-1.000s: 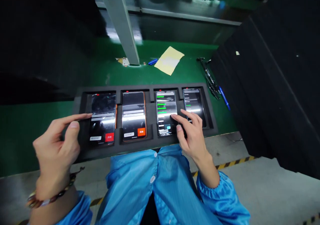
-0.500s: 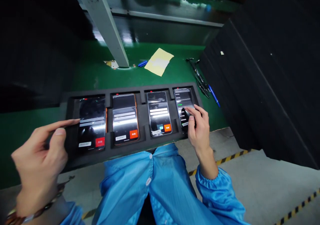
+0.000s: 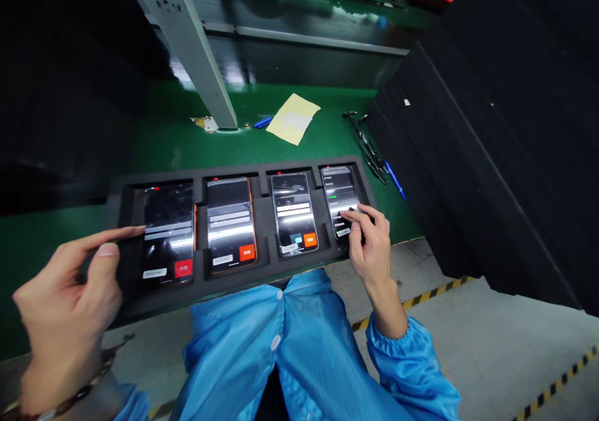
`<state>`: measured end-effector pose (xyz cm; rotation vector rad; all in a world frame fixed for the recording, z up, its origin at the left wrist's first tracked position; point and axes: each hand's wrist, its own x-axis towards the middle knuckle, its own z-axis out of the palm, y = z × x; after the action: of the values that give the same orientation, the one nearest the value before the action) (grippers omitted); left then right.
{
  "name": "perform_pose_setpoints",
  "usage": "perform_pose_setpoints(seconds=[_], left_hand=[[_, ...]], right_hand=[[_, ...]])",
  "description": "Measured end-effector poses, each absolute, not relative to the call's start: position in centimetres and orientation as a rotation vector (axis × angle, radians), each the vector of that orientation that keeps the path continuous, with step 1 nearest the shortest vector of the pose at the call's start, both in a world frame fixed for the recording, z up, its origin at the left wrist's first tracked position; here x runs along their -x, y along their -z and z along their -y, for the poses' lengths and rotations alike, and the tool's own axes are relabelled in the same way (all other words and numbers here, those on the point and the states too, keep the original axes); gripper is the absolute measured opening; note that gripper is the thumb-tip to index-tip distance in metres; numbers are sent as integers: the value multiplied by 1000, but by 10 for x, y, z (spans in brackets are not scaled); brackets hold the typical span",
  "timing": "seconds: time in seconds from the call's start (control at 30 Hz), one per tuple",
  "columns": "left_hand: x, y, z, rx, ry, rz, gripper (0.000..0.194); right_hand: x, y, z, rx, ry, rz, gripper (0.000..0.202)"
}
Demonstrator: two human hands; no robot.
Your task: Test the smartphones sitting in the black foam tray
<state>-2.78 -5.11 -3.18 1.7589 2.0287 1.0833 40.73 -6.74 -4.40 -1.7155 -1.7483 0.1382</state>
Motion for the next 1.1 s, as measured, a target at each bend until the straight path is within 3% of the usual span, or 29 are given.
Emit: perform_pose_setpoints(seconds=[0.63,1.1], left_hand=[[27,29,51,-1756,-1059,-2064,41],[26,29,49,-1739,-1067,-2043,35]], right_hand=[[-422,38,74,1660,-43,1849,32],[-420,36,12,1715,-205,1962,46]])
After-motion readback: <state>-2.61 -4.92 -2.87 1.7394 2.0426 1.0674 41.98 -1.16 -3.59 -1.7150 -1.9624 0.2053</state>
